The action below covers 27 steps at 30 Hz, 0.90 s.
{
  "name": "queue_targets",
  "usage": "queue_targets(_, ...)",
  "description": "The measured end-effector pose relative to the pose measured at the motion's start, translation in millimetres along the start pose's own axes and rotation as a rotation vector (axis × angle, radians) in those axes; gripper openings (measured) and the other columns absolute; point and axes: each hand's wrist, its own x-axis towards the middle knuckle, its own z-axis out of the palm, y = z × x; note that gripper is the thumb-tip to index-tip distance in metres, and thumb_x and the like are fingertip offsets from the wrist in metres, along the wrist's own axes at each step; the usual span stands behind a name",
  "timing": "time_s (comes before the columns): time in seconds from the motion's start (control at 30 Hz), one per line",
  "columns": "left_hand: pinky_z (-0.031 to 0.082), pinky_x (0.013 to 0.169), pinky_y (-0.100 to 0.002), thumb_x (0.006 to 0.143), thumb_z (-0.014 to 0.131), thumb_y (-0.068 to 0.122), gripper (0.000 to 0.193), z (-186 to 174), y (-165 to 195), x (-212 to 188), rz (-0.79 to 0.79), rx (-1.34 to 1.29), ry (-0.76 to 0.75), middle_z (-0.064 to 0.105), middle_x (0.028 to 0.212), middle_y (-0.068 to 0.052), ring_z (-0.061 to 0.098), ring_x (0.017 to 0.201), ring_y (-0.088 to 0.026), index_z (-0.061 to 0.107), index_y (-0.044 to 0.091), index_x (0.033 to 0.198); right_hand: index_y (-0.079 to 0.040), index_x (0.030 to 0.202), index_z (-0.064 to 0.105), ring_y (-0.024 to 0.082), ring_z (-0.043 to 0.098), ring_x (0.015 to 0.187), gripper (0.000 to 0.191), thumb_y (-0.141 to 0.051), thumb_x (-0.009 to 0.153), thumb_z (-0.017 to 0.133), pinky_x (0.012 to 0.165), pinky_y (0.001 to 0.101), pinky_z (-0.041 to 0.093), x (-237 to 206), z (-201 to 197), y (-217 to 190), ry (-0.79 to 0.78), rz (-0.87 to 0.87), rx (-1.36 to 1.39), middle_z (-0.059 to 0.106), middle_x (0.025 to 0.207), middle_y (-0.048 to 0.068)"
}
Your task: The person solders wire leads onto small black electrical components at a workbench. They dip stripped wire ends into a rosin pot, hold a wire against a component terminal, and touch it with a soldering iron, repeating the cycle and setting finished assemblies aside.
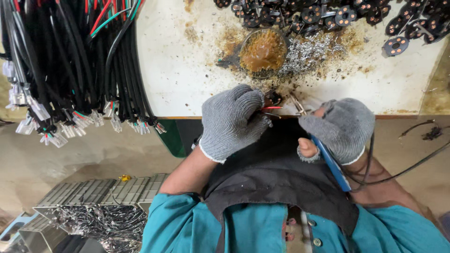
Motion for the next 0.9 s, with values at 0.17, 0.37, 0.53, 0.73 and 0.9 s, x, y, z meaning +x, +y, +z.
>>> queue_targets(0.17,0.05,0.065,-0.044,0.072,0.08,0.024,0.03,2.9,1.1,5.0,-0.027,-0.028,0.027,0.063,0.088,-0.008,0.065,0.076,-0.034,0.068,0.013,0.098,-0.016,0.091,0.076,0.026,0.059,0.062,0.015,-0.029,0.084,0.077,0.057,0.0425,0.044,2.4,0.6,2.5,0.031,-0.065,0.089,0.062,0.073,0.002)
queue_targets(0.37,0.048,0.062,-0.045,0.071,0.08,0.023,0.027,7.4,2.8,9.7,-0.083,0.016,0.01,0.06,0.081,-0.007,0.065,0.072,-0.033,0.07,0.016,0.095,-0.019,0.092,0.078,0.027,0.06,0.059,0.019,-0.031,0.077,0.075,0.054,0.0438,0.044,6.7,-2.9,3.9,-0.133,-0.032,-0.008,0.063,0.069,0.002)
queue_targets(0.53,0.048,0.059,-0.045,0.067,0.081,0.026,0.029,7.2,1.5,13.9,-0.077,0.031,0.006,0.06,0.08,-0.007,0.064,0.07,-0.032,0.069,0.017,0.093,-0.018,0.092,0.08,0.026,0.061,0.055,0.022,-0.031,0.075,0.076,0.051,0.0442,0.044,9.6,0.3,7.1,-0.205,-0.01,0.009,0.063,0.066,0.001)
queue_targets(0.73,0.047,0.057,-0.046,0.066,0.083,0.03,0.03,6.7,-7.0,13.7,-0.068,0.031,-0.022,0.059,0.079,-0.006,0.064,0.068,-0.031,0.066,0.017,0.088,-0.02,0.094,0.08,0.027,0.061,0.052,0.026,-0.034,0.072,0.076,0.046,0.0449,0.044,4.8,7.3,10.2,-0.387,0.034,-0.001,0.064,0.063,0.0)
queue_targets(0.9,0.046,0.056,-0.046,0.066,0.082,0.029,0.03,6.5,-5.8,14.5,-0.05,0.062,-0.016,0.058,0.078,-0.006,0.063,0.067,-0.031,0.065,0.017,0.088,-0.022,0.095,0.079,0.027,0.062,0.049,0.03,-0.038,0.069,0.076,0.042,0.0458,0.043,7.7,8.9,9.5,-0.509,0.044,-0.009,0.065,0.059,0.0)
